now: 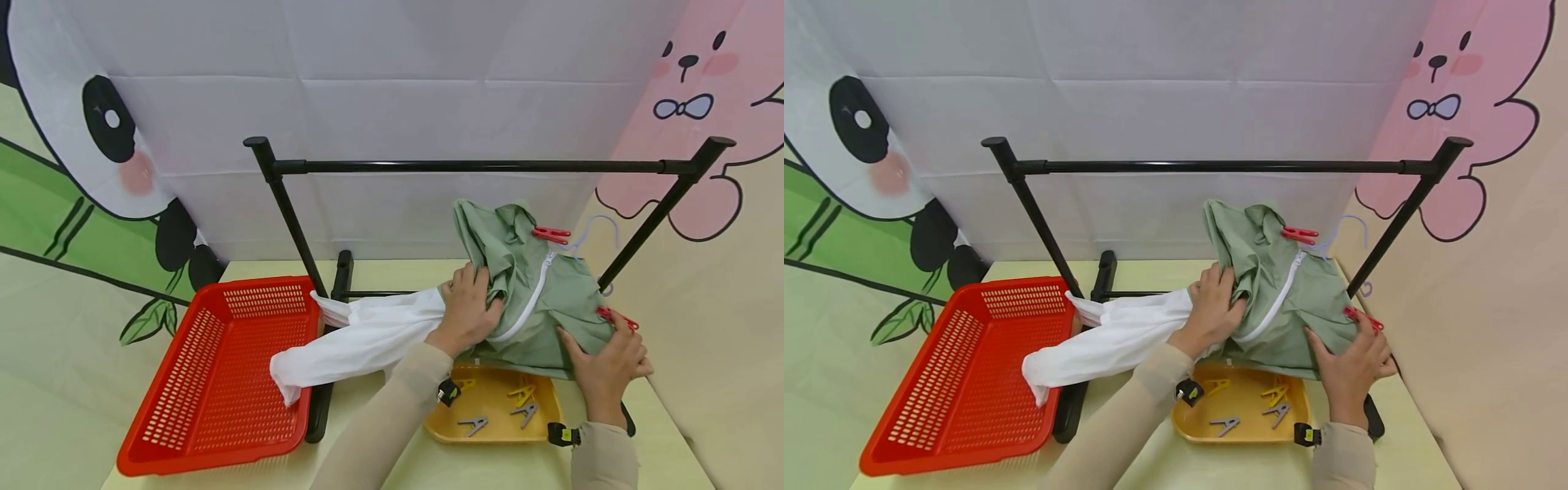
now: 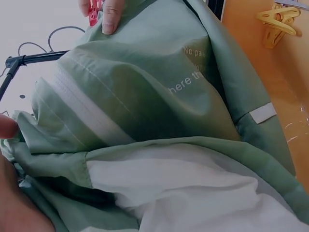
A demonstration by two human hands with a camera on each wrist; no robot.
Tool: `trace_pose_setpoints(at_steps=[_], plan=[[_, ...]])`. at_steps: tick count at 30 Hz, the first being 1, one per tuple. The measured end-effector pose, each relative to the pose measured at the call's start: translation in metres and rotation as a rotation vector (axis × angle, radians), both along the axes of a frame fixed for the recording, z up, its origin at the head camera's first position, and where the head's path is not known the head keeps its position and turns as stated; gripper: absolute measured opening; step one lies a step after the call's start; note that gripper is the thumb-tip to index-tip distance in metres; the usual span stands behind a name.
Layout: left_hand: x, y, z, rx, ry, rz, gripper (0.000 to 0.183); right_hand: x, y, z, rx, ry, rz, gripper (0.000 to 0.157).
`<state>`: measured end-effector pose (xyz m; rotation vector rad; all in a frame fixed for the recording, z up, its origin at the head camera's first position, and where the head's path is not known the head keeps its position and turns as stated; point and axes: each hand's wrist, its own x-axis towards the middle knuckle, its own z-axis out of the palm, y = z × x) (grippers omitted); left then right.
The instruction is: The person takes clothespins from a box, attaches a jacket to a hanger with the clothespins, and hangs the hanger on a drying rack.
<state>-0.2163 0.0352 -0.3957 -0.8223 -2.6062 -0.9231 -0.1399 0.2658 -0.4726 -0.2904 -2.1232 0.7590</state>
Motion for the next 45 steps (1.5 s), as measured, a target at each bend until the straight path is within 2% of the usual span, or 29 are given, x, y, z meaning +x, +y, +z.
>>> trace_pose_setpoints(at_steps=[4, 12, 20, 27, 35, 45], plan=[[0.002, 0.003, 0.003, -0.013, -0.037, -0.011, 0.044, 0.001, 0.0, -0.001, -0.002, 0.014, -0.006, 0.1], [0.003, 0.011, 0.006, -0.102, -0.146, 0.013, 0.056, 0.003, 0.001, -0.003, -0.023, -0.001, -0.029, 0.093], [0.002, 0.018, 0.008, -0.072, -0.258, -0.016, 0.065, 0.004, 0.002, -0.003, -0.029, 0.008, -0.043, 0.089], [0.001, 0.024, 0.01, -0.052, -0.279, -0.049, 0.073, 0.001, 0.003, 0.001, -0.033, 0.025, -0.057, 0.088], [0.003, 0.029, 0.01, -0.071, -0.265, -0.062, 0.08, 0.001, 0.0, 0.002, -0.04, 0.04, -0.074, 0.092], [0.007, 0.026, 0.003, -0.179, -0.204, -0.008, 0.082, 0.002, -0.002, -0.002, -0.036, 0.052, -0.074, 0.089]])
